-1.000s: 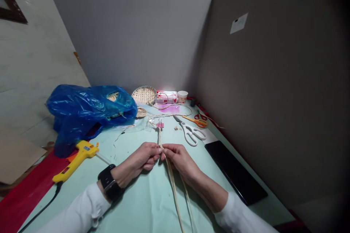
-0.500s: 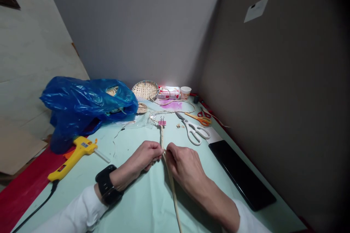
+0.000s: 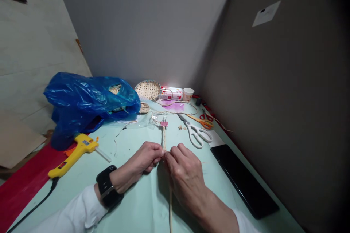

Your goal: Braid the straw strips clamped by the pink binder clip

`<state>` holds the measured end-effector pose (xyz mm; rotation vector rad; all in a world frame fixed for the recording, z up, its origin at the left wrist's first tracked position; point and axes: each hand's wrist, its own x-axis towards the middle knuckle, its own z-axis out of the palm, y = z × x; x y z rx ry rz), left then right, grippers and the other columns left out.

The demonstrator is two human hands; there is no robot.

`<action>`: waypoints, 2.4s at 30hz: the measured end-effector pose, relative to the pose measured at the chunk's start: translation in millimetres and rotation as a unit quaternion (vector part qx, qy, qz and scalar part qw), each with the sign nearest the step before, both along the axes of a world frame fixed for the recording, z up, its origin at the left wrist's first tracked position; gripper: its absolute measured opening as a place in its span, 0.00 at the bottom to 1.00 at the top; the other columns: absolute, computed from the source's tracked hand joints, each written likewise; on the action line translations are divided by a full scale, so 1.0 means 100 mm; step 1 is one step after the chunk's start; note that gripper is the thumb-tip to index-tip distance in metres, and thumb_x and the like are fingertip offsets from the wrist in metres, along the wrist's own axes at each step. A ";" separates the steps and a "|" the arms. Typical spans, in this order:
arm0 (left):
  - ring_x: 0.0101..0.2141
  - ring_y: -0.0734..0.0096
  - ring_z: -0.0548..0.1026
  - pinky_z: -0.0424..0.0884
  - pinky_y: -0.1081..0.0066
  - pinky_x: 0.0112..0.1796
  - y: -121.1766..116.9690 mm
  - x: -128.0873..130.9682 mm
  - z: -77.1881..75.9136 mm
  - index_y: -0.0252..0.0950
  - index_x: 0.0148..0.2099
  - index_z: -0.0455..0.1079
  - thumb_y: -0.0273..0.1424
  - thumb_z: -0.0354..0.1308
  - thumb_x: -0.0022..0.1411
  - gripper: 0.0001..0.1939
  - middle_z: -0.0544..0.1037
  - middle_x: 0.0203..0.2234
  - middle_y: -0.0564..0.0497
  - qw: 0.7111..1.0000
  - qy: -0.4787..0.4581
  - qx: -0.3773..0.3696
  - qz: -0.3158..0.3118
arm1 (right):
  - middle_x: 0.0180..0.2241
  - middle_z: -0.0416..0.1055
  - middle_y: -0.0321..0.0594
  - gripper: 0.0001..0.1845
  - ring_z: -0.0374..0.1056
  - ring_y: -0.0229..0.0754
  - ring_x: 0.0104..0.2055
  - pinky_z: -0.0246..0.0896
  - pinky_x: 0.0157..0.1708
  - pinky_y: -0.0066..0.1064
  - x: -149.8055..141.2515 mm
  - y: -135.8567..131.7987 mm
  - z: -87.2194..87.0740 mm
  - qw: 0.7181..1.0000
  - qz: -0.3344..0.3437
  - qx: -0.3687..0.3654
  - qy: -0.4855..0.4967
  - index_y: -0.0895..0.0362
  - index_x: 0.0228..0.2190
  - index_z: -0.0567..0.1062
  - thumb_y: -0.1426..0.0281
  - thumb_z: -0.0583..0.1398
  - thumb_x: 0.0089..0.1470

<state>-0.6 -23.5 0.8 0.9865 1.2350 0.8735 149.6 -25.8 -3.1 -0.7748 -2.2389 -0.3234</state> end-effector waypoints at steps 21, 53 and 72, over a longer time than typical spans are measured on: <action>0.14 0.86 0.48 0.40 0.77 0.16 -0.10 -0.09 0.09 0.35 0.25 0.60 0.31 0.56 0.50 0.08 0.58 0.15 0.61 0.999 -0.032 -0.006 -0.037 | 0.35 0.72 0.43 0.13 0.67 0.41 0.36 0.57 0.36 0.30 0.19 0.07 0.27 0.946 -0.005 -0.314 0.078 0.59 0.42 0.74 0.67 0.54 0.60; 0.19 0.74 0.57 0.49 0.74 0.23 -0.16 -0.25 0.21 0.35 0.26 0.71 0.34 0.51 0.57 0.13 0.60 0.14 0.57 0.956 0.255 0.127 -0.068 | 0.15 0.59 0.33 0.21 0.49 0.32 0.19 0.42 0.22 0.26 -0.02 0.27 0.08 0.796 0.084 -0.579 0.154 0.60 0.17 0.72 0.67 0.51 0.57; 0.29 0.69 0.68 0.59 0.73 0.30 -0.13 -0.35 0.18 0.36 0.30 0.75 0.34 0.51 0.59 0.13 0.75 0.25 0.52 0.918 0.360 0.145 -0.075 | 0.14 0.59 0.32 0.23 0.44 0.31 0.17 0.40 0.21 0.26 0.01 0.31 0.07 0.724 0.113 -0.650 0.200 0.60 0.15 0.70 0.66 0.52 0.58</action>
